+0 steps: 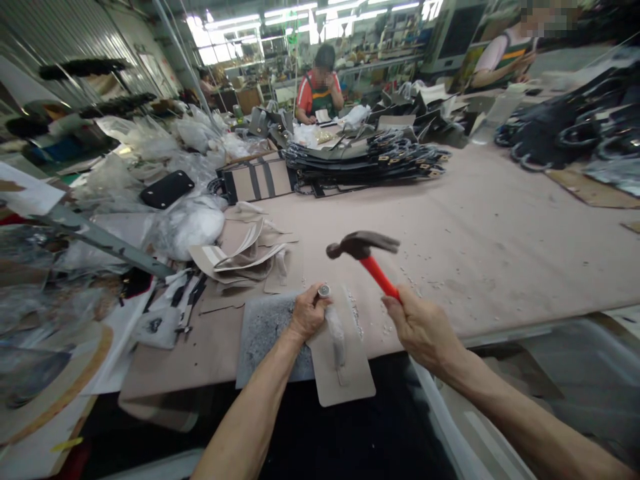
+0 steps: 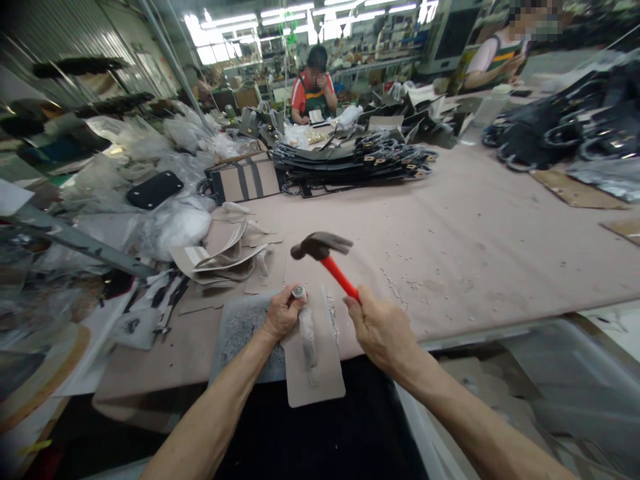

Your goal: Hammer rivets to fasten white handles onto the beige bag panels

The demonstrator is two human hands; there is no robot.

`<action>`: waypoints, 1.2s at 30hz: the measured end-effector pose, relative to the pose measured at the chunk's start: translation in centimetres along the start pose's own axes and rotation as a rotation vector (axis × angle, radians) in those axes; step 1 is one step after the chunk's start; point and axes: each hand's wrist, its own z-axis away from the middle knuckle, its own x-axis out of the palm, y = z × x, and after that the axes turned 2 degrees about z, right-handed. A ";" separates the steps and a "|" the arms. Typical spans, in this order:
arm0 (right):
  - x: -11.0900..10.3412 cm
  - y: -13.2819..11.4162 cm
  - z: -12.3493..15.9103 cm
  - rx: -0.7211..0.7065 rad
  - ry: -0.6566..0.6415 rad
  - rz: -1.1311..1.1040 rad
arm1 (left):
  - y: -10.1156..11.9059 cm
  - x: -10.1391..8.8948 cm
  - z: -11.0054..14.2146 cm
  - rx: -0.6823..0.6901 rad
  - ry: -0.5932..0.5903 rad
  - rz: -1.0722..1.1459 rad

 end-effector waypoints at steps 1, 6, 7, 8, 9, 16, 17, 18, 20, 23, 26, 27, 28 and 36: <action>-0.3 0.0 0.1 -0.056 -0.052 0.115 | 0.0 0.0 0.0 0.012 -0.002 -0.019; -3.3 -1.8 -1.1 -0.195 -0.048 0.277 | -0.2 -0.1 -0.1 0.067 0.003 -0.057; -4.0 -2.6 -1.4 -0.200 0.077 0.225 | -0.3 -0.1 -0.1 0.071 0.000 -0.052; -4.5 -3.3 -1.6 -0.188 0.217 0.160 | -0.3 -0.1 -0.2 0.068 -0.004 -0.047; -4.7 -3.8 -1.7 -0.165 0.353 0.097 | -0.4 -0.1 -0.2 0.060 -0.008 -0.043; 0.2 -0.4 -0.1 -0.257 -0.117 0.315 | -0.5 -0.1 -0.1 -0.004 -0.022 -0.036; 0.4 0.4 -0.1 -0.218 -0.208 0.357 | -0.5 -0.1 0.0 -0.007 -0.020 -0.029; 0.5 1.0 -0.2 -0.173 -0.254 0.380 | -0.5 -0.1 0.0 -0.008 -0.020 -0.019; 0.6 2.2 -0.5 -0.072 -0.293 0.388 | -0.4 -0.1 0.0 -0.004 -0.018 -0.007; 1.7 4.2 -1.3 0.093 -0.327 0.379 | -0.2 -0.2 -0.1 0.030 -0.014 -0.019; 4.0 5.7 -1.6 0.128 -0.293 0.447 | -0.1 -0.2 -0.2 0.041 -0.012 -0.009; 4.7 5.8 -1.6 0.070 -0.233 0.476 | -0.1 -0.2 -0.2 0.029 -0.010 -0.001; 5.2 5.5 -1.5 -0.023 -0.158 0.490 | -0.1 -0.2 -0.2 0.014 -0.007 0.007; 7.3 -2.5 -0.6 -0.906 -0.309 0.403 | 0.1 0.2 -0.3 -0.086 0.042 0.052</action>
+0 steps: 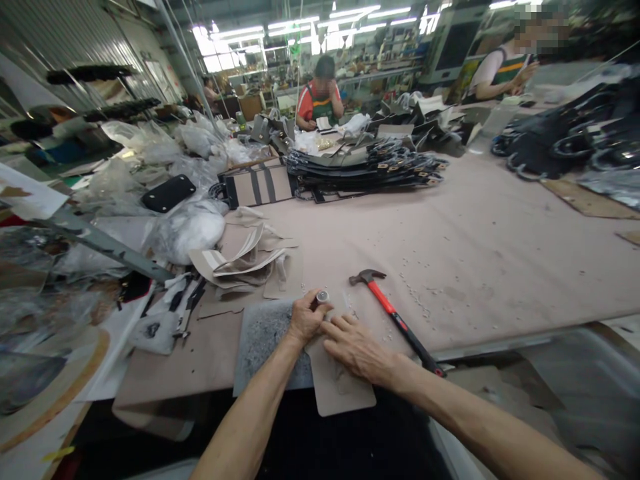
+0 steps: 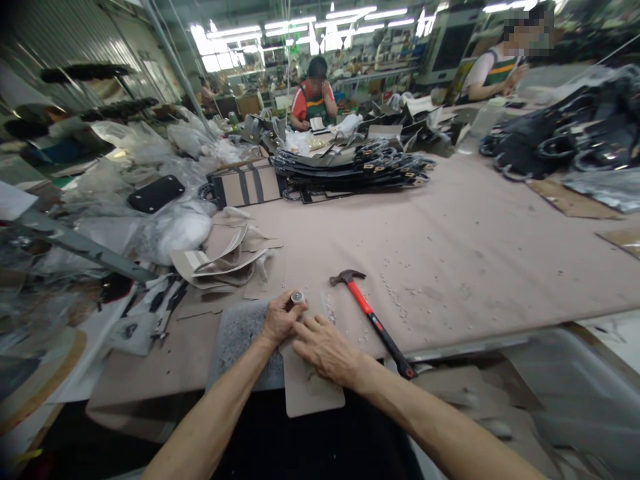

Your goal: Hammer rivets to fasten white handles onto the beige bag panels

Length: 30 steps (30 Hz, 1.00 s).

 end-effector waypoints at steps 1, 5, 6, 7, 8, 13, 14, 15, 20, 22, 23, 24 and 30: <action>0.2 -0.6 -0.5 0.032 -0.011 0.039 | 0.1 0.0 -0.1 -0.025 0.036 0.009; 0.4 -2.0 -2.0 0.240 -0.044 0.229 | 1.8 0.1 -0.7 -0.095 0.236 0.100; 0.0 -2.2 -2.3 0.266 -0.060 0.265 | 2.6 0.2 -0.9 -0.071 0.243 0.095; -0.6 -2.3 -2.7 0.285 -0.080 0.292 | 3.5 0.2 -1.2 -0.030 0.232 0.072; -1.2 -2.5 -3.0 0.299 -0.100 0.307 | 4.4 0.2 -1.5 0.016 0.212 0.039; -3.3 -3.3 -3.4 0.265 -0.259 0.226 | 7.7 -0.6 -4.5 -0.052 0.218 0.232; -3.3 -3.5 -3.2 0.230 -0.307 0.177 | 8.0 -1.1 -5.2 -0.111 0.225 0.320; -3.1 -3.5 -2.8 0.216 -0.349 0.125 | 8.3 -1.9 -5.9 -0.152 0.228 0.376; -3.0 -1.8 -1.4 0.625 -0.372 -0.057 | 8.7 -5.5 -6.5 0.017 0.229 0.216; -3.3 -1.1 -1.4 0.764 -0.326 -0.106 | 8.3 -5.7 -5.3 0.093 0.270 0.114; -3.3 -1.0 -1.5 0.802 -0.298 -0.138 | 7.9 -5.5 -4.6 0.108 0.277 0.067; -3.2 -1.0 -1.6 0.831 -0.265 -0.177 | 7.4 -5.1 -3.8 0.108 0.273 0.029; -1.7 -2.4 -1.8 0.987 -0.101 -0.349 | 2.8 -1.6 -0.9 -0.036 0.092 0.055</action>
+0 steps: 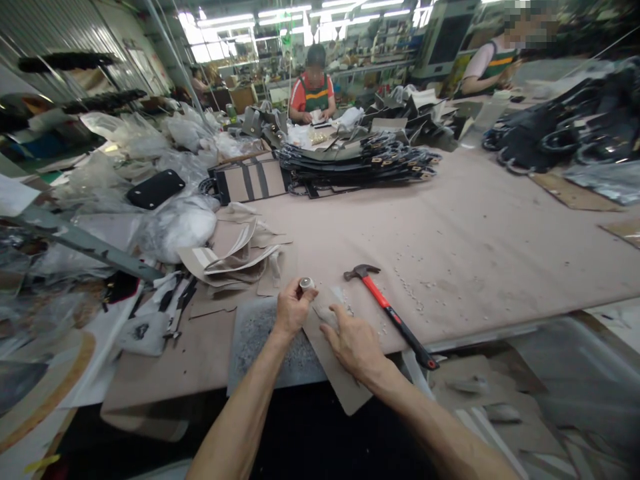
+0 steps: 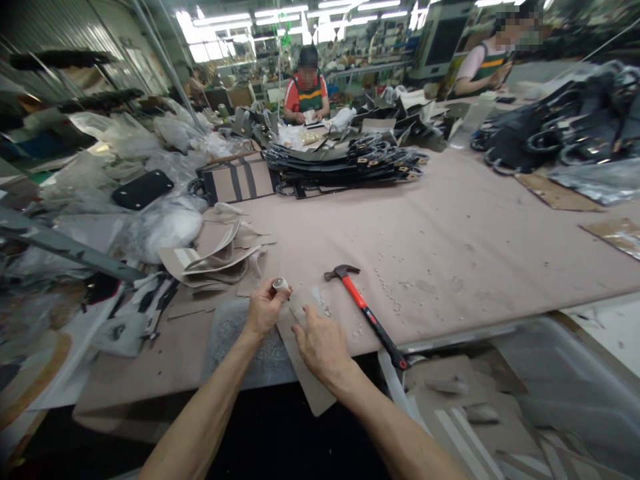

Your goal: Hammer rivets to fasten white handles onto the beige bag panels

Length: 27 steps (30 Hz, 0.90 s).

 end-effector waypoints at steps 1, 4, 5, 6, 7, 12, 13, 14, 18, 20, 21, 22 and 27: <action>0.2 -0.1 0.0 0.006 0.020 -0.008 | -0.5 0.4 0.1 -0.024 -0.025 0.028; 0.4 -0.2 0.0 0.018 0.055 -0.025 | -1.3 1.1 -0.1 -0.061 -0.057 0.084; 0.6 -0.3 0.0 0.023 0.055 -0.031 | -1.4 1.3 -0.3 -0.063 -0.061 0.086; 0.8 -0.3 0.0 0.029 0.049 -0.041 | -1.6 1.4 -0.5 -0.064 -0.068 0.084; 1.1 -0.4 0.1 0.033 0.037 -0.056 | -1.8 1.5 -0.6 -0.066 -0.079 0.081; 2.5 -0.6 0.2 0.075 -0.029 -0.221 | -3.2 1.6 -0.4 -0.152 -0.044 0.268; 2.6 -0.6 0.2 0.086 -0.039 -0.266 | -3.4 1.5 -0.3 -0.174 -0.023 0.324; 2.6 -0.5 0.1 0.096 -0.050 -0.311 | -3.5 1.4 -0.2 -0.189 -0.015 0.365; 2.5 -0.2 -0.1 0.112 -0.062 -0.437 | -3.4 1.0 0.0 -0.154 -0.100 0.311; 2.6 0.1 0.1 0.091 -0.072 -0.477 | -3.2 0.9 0.0 -0.126 -0.133 0.256; 2.6 0.4 0.3 0.074 -0.080 -0.495 | -3.1 0.9 0.0 -0.119 -0.139 0.241; 2.7 0.7 0.4 0.058 -0.086 -0.509 | -3.0 0.9 0.0 -0.115 -0.141 0.232; 2.4 3.6 0.7 0.055 0.115 -0.463 | -2.9 1.0 0.2 -0.105 -0.150 0.198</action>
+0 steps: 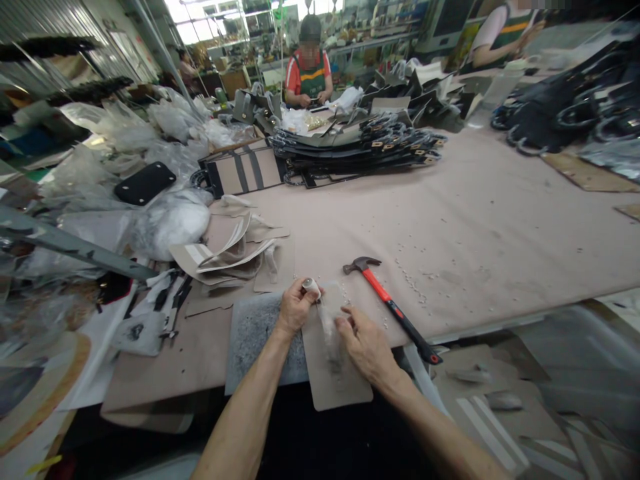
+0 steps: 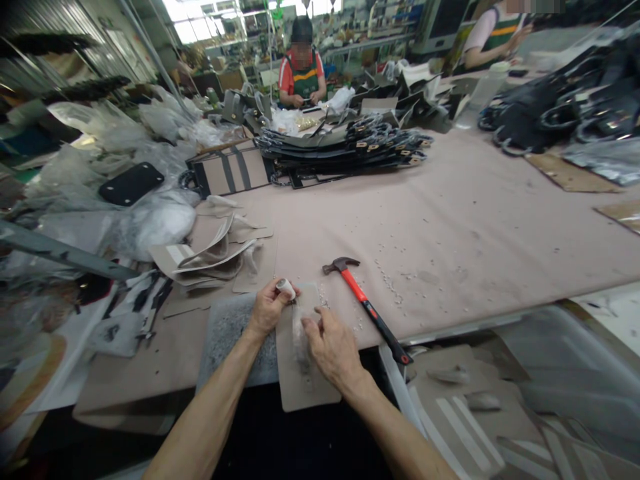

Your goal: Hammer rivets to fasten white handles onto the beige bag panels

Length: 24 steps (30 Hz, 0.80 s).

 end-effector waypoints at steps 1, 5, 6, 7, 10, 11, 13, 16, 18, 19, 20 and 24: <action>-0.6 0.8 -0.2 -0.010 0.078 0.064 | 0.0 0.0 0.0 0.001 -0.009 -0.011; -3.7 4.7 -1.8 0.004 0.282 0.481 | 0.6 -0.3 -0.4 0.022 -0.113 -0.111; -4.4 5.8 -2.2 0.028 0.279 0.572 | 0.8 -0.4 -0.7 0.028 -0.157 -0.148; -5.0 6.8 -2.7 0.057 0.251 0.636 | 1.0 -0.5 -1.0 0.037 -0.202 -0.188; -6.1 8.9 -4.1 0.127 0.087 0.600 | 1.5 -0.7 -1.7 0.094 -0.326 -0.315; -6.2 9.1 -4.4 0.167 0.024 0.499 | 1.5 -0.7 -1.8 0.123 -0.345 -0.347; -6.4 8.9 -5.0 0.278 -0.110 0.202 | 1.4 -0.7 -1.6 0.176 -0.348 -0.385; -6.5 7.2 -5.3 0.393 -0.305 -0.174 | 0.9 -0.7 -0.7 0.206 -0.286 -0.374; -6.7 5.5 -4.9 0.387 -0.365 -0.272 | 0.6 -0.6 -0.2 0.206 -0.236 -0.351; -6.9 4.5 -4.6 0.384 -0.356 -0.322 | 0.4 -0.6 0.0 0.206 -0.221 -0.344; -7.1 3.5 -4.2 0.369 -0.323 -0.365 | 0.4 -0.5 0.2 0.208 -0.217 -0.340; -8.1 0.3 -2.1 0.025 0.006 -0.220 | 0.5 -0.4 0.4 0.218 -0.236 -0.334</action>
